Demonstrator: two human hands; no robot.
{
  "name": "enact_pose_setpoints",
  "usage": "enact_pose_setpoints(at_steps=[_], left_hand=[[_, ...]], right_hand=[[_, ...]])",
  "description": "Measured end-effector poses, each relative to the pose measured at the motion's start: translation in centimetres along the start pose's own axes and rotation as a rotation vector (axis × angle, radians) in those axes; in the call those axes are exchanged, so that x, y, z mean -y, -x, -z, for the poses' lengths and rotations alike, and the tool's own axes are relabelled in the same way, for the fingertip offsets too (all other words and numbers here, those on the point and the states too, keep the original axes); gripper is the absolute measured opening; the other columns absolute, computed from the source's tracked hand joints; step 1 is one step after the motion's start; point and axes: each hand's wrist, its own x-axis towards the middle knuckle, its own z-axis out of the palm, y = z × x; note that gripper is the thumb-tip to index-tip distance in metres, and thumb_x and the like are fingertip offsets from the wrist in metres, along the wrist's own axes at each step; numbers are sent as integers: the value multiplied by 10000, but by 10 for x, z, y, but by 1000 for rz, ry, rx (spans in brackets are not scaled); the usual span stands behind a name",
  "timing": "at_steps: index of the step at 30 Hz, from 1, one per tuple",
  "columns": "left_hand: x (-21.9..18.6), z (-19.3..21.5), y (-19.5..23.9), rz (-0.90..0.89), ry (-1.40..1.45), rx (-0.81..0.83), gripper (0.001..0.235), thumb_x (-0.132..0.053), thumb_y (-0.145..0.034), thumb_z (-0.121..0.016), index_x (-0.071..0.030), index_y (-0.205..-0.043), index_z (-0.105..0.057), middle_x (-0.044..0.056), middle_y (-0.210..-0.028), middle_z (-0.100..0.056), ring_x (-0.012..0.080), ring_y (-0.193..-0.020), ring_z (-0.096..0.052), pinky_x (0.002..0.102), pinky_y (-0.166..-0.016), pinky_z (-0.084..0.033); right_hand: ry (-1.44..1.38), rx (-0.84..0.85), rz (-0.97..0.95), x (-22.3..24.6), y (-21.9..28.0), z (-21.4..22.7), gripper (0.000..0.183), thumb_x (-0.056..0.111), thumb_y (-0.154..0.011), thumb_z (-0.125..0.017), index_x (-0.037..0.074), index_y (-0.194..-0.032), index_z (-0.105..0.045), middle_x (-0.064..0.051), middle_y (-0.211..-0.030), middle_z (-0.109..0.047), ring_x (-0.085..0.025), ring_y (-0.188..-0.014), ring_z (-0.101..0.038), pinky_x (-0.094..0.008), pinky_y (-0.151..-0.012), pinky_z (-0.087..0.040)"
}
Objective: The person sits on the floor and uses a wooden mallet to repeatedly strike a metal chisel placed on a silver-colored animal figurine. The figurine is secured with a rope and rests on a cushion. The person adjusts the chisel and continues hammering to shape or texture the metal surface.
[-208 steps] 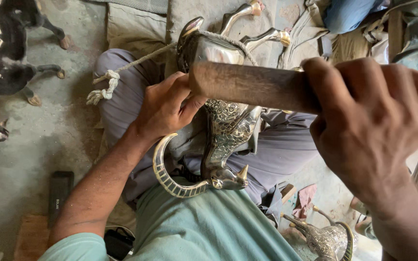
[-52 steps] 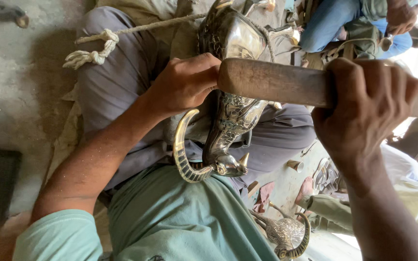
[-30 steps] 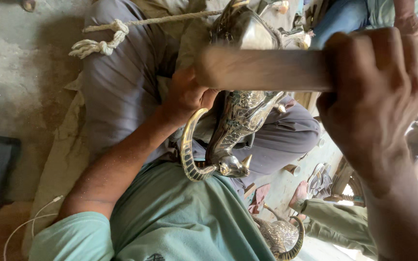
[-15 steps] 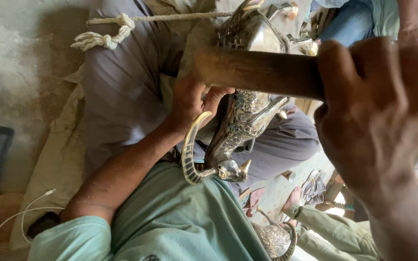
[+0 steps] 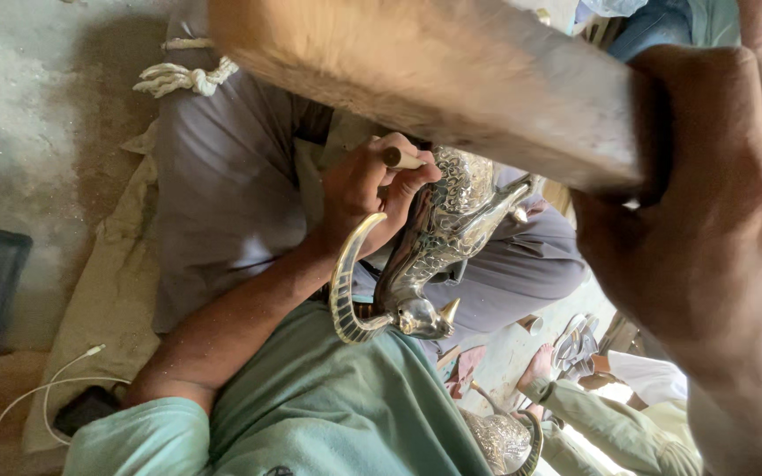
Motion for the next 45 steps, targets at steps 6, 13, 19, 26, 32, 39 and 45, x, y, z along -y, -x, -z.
enact_pose_setpoints(at_steps=[6,13,19,26,32,39,45], left_hand=[[11,-2,13,-44,-80,13,171,-156,-1029,-732,-76,-1149,-639,81,-1047,-711,256,-893,-739,369,-764,-588],[15,-3,17,-39,-128,-7,169,-165,-1027,-697,-80,-1157,-629,94,-1075,-687,280,-917,-719,420,-808,-559],[19,-1,20,-10,-91,-58,203,-193,-1074,-717,-81,-1197,-601,57,-1054,-716,198,-912,-742,337,-757,-594],[24,-8,19,37,151,-37,218,-235,-1087,-738,-63,-1103,-605,82,-1083,-755,174,-948,-791,247,-724,-658],[26,-4,24,48,-102,18,118,-174,-1022,-768,-104,-1096,-707,63,-969,-752,183,-821,-749,327,-754,-600],[32,-8,30,-57,-80,-30,171,-100,-1004,-731,-37,-1143,-656,90,-1009,-688,234,-884,-705,362,-771,-572],[33,-8,30,-96,-127,-27,174,-80,-972,-719,-13,-1121,-661,107,-1008,-681,246,-890,-688,395,-790,-549]], right_hand=[[220,74,29,6,-10,-16,96,53,-1066,-702,16,-1103,-622,-127,-1052,-643,-197,-816,-578,-316,-697,-496],[510,36,131,18,-22,-2,129,149,-1031,-725,101,-935,-654,-43,-870,-603,-138,-656,-455,-293,-647,-382],[370,52,119,19,-27,5,119,89,-1014,-760,46,-980,-655,-87,-834,-607,-192,-701,-529,-337,-659,-447],[210,11,74,12,-27,4,142,59,-989,-739,-16,-1038,-629,-148,-837,-645,-241,-669,-624,-376,-652,-532],[20,-40,149,15,-46,-10,160,18,-930,-722,-8,-1073,-655,-128,-814,-653,-215,-653,-605,-403,-697,-521],[382,-67,161,3,-22,-30,119,198,-1069,-665,110,-1015,-605,-40,-859,-662,-159,-669,-553,-354,-688,-476],[476,-129,175,2,-19,-30,159,239,-1051,-658,149,-937,-594,27,-817,-606,-116,-652,-489,-311,-683,-433]])
